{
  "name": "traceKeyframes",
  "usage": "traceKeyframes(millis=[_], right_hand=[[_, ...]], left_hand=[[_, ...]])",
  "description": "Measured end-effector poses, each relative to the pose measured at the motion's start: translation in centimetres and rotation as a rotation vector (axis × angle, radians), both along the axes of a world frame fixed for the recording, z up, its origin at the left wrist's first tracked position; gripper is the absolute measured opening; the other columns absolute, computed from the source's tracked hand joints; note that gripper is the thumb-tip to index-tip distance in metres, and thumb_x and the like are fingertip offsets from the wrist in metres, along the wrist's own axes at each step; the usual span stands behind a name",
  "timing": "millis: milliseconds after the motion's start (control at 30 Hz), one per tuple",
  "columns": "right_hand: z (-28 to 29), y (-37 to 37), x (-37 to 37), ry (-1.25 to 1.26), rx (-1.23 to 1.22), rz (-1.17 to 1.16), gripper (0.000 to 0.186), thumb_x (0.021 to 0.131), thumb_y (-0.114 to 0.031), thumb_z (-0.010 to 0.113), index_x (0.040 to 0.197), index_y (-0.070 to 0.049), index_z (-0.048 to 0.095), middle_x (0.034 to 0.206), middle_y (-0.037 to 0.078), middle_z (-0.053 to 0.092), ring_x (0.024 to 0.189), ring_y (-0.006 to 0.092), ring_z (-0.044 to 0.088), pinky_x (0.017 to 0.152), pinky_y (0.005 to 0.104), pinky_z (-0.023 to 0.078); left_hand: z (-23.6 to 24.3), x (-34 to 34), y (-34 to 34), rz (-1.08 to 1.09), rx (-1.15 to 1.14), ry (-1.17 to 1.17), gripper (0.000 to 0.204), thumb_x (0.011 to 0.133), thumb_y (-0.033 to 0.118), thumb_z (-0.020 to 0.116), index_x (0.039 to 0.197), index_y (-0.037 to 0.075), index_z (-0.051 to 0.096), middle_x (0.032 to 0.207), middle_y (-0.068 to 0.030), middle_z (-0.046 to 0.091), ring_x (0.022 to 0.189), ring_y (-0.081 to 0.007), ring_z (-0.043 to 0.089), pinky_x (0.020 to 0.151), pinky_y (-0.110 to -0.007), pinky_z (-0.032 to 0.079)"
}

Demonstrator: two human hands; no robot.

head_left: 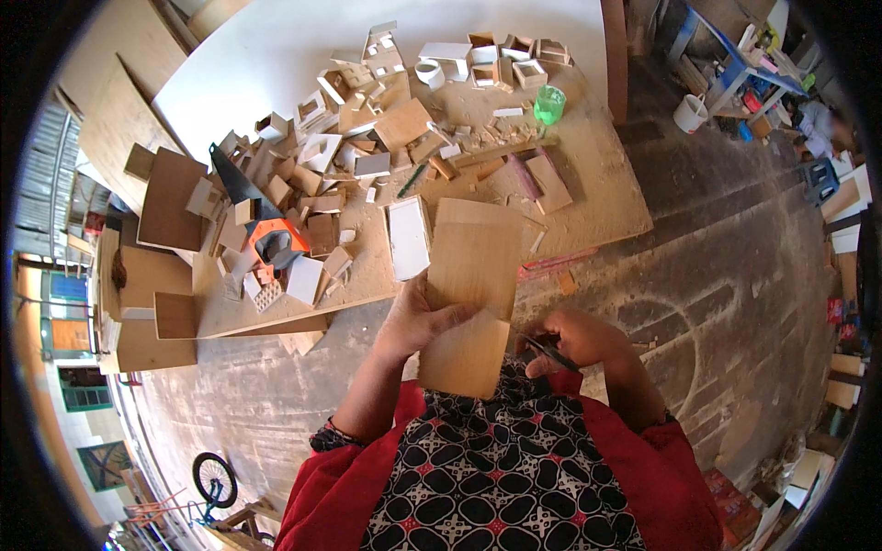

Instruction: The person constructs a small model by cutting thin wood sheets with shears and gluing the pieces onto a cardboard frame using a small brush.

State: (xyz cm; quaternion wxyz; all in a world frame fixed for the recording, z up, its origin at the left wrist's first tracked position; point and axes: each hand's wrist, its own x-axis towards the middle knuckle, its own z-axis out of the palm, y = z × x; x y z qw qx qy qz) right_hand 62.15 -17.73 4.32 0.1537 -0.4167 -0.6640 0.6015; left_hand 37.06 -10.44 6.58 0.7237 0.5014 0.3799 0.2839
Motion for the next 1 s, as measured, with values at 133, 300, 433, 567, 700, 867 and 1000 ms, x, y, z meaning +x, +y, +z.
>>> traceKeyframes(millis=[133, 300, 433, 567, 700, 867, 1000], right_hand=[[0.1, -0.4, 0.1, 0.006, -0.003, 0.032, 0.049, 0.067, -0.045, 0.081, 0.094, -0.005, 0.069, 0.078, 0.009, 0.068, 0.068, 0.0152, 0.062, 0.065, 0.0307, 0.048], [0.0, -0.5, -0.1, 0.001, -0.025, 0.034, 0.056, 0.064, -0.053, 0.079, 0.088, -0.004, 0.070, 0.074, 0.011, 0.067, 0.066, 0.0192, 0.063, 0.063, 0.0329, 0.048], [1.4, -0.3, -0.4, -0.039, -0.060, 0.048, 0.055, 0.063, -0.052, 0.081, 0.087, -0.003, 0.070, 0.073, 0.010, 0.067, 0.065, 0.0180, 0.062, 0.062, 0.0323, 0.048], [0.2, -0.8, -0.5, -0.020, -0.012, 0.001, 0.049, 0.061, -0.045, 0.085, 0.086, -0.005, 0.070, 0.067, 0.007, 0.065, 0.059, 0.0140, 0.057, 0.057, 0.0295, 0.046], [-0.3, -1.2, -0.5, 0.007, 0.004, -0.034, 0.046, 0.060, -0.041, 0.086, 0.085, -0.007, 0.070, 0.065, 0.005, 0.064, 0.057, 0.0112, 0.054, 0.055, 0.0282, 0.045], [0.1, -1.0, -0.5, -0.024, -0.011, 0.001, 0.046, 0.058, -0.041, 0.087, 0.083, -0.006, 0.069, 0.067, 0.004, 0.065, 0.060, 0.0102, 0.056, 0.057, 0.0273, 0.045], [0.3, -1.1, -0.6, -0.026, -0.027, 0.003, 0.047, 0.057, -0.041, 0.088, 0.081, -0.005, 0.069, 0.067, 0.004, 0.065, 0.060, 0.0096, 0.057, 0.057, 0.0267, 0.045]], left_hand=[[-1.2, -0.7, 0.5, -0.033, -0.044, 0.015, 0.032, 0.090, 0.013, 0.060, 0.116, -0.004, 0.058, 0.104, -0.0052, 0.065, 0.097, -0.0121, 0.059, 0.085, -0.028, 0.047], [-1.3, -0.8, 0.8, -0.173, 0.102, 0.072, 0.026, 0.094, 0.020, 0.057, 0.108, -0.002, 0.062, 0.094, 0.0006, 0.065, 0.083, -0.0047, 0.055, 0.072, -0.023, 0.047], [-0.8, -0.7, 0.7, -0.188, 0.064, 0.077, 0.024, 0.094, 0.019, 0.058, 0.104, -0.002, 0.064, 0.090, 0.0012, 0.066, 0.081, -0.0041, 0.055, 0.071, -0.023, 0.047], [-0.5, -0.7, 0.5, -0.147, 0.030, 0.053, 0.023, 0.094, 0.019, 0.058, 0.103, -0.001, 0.065, 0.089, 0.0015, 0.066, 0.080, -0.0038, 0.055, 0.070, -0.023, 0.047], [-0.9, -0.8, 0.4, -0.142, 0.006, 0.051, 0.022, 0.093, 0.019, 0.059, 0.104, 0.000, 0.065, 0.089, 0.0019, 0.066, 0.080, -0.0037, 0.056, 0.071, -0.023, 0.047], [-0.5, -0.5, 0.2, -0.147, 0.002, 0.046, 0.022, 0.093, 0.019, 0.060, 0.104, 0.000, 0.065, 0.091, 0.0022, 0.065, 0.081, -0.0034, 0.056, 0.072, -0.023, 0.047], [-0.7, -0.7, 0.3, -0.185, 0.024, 0.053, 0.023, 0.093, 0.019, 0.059, 0.105, 0.000, 0.064, 0.091, 0.0029, 0.065, 0.081, -0.0031, 0.055, 0.072, -0.023, 0.047]])
